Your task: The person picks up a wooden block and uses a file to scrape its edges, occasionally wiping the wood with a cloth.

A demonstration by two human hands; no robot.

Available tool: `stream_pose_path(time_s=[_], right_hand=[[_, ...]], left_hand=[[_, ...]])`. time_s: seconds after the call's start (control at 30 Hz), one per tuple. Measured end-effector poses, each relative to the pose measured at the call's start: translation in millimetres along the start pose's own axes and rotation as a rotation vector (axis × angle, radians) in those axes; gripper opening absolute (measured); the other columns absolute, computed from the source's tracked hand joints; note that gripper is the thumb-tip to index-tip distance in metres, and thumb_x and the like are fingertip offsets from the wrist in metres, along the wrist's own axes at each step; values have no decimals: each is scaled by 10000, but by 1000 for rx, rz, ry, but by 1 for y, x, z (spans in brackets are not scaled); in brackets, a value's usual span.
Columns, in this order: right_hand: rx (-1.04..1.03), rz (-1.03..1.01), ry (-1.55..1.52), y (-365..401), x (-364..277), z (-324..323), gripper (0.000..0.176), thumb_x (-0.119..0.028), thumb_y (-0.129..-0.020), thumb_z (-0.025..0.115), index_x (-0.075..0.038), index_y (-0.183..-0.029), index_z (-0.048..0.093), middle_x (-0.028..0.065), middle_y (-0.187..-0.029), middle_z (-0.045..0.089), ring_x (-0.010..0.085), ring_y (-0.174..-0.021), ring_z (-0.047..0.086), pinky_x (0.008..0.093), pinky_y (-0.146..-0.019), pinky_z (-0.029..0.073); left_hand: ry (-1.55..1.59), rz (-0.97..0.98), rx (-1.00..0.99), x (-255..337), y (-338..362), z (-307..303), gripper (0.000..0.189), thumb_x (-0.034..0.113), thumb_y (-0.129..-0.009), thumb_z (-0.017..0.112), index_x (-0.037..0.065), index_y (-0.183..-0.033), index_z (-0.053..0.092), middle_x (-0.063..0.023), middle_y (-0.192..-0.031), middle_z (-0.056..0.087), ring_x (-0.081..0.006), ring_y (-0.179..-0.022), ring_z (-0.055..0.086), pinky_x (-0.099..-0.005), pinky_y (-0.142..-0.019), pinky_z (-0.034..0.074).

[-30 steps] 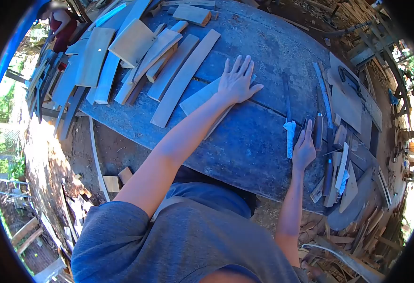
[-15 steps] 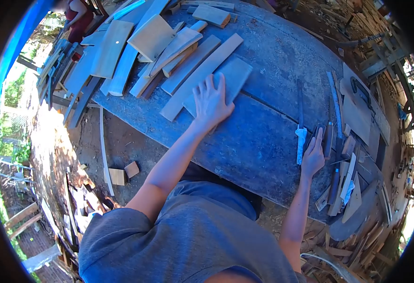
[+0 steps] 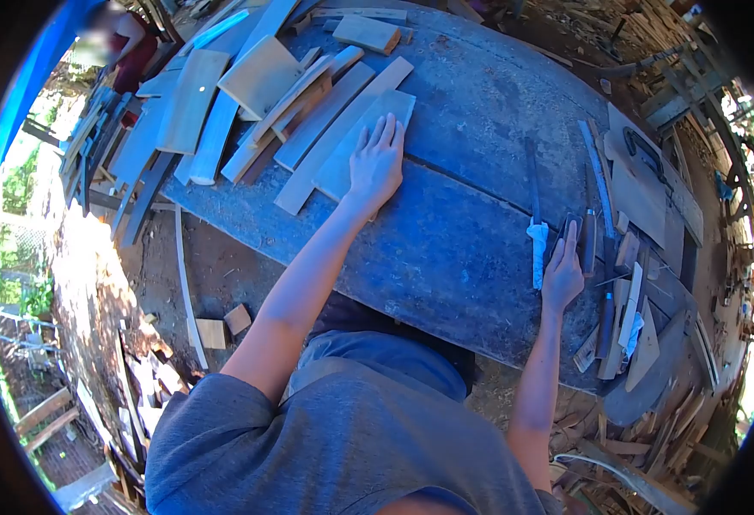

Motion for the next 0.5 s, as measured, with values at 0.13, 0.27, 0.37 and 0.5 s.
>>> stream_pose_path(time_s=[0.13,0.27,0.37,0.5], right_hand=[[-33,27,13,1,3,3,429,-275,-1031,467,-214,-1456,455,54,-702,681,177,-502,636,314,-411,484],[-47,30,20,1,3,4,436,-271,-1031,463,-214,-1463,443,53,-701,678,180,-505,639,312,-413,496],[-42,25,16,1,3,5,437,-270,-1031,462,-213,-1464,441,54,-705,682,180,-508,642,311,-414,499],[-37,45,9,3,5,5,437,-265,-1030,466,-212,-1463,442,55,-707,684,174,-515,645,312,-418,500]], left_hand=[[-29,47,-2,-3,12,-5,555,21,-842,562,-10,-1386,460,-167,-1506,392,-292,-1393,386,-429,-1150,310],[23,54,33,-6,19,-11,501,31,-860,563,18,-1358,505,-143,-1475,444,-265,-1362,431,-416,-1132,343],[95,50,62,-10,19,-22,436,75,-874,596,46,-1308,566,-125,-1411,519,-252,-1300,503,-406,-1088,405],[272,35,-5,-17,26,-35,326,176,-889,659,68,-1197,660,-117,-1282,626,-242,-1204,589,-382,-1001,483]])
Point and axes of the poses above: each hand's wrist, its own y-axis away from the middle knuckle, its own z-axis out of the palm, x = y × z, the point moved 4 cm from there along -y, towards the middle knuckle
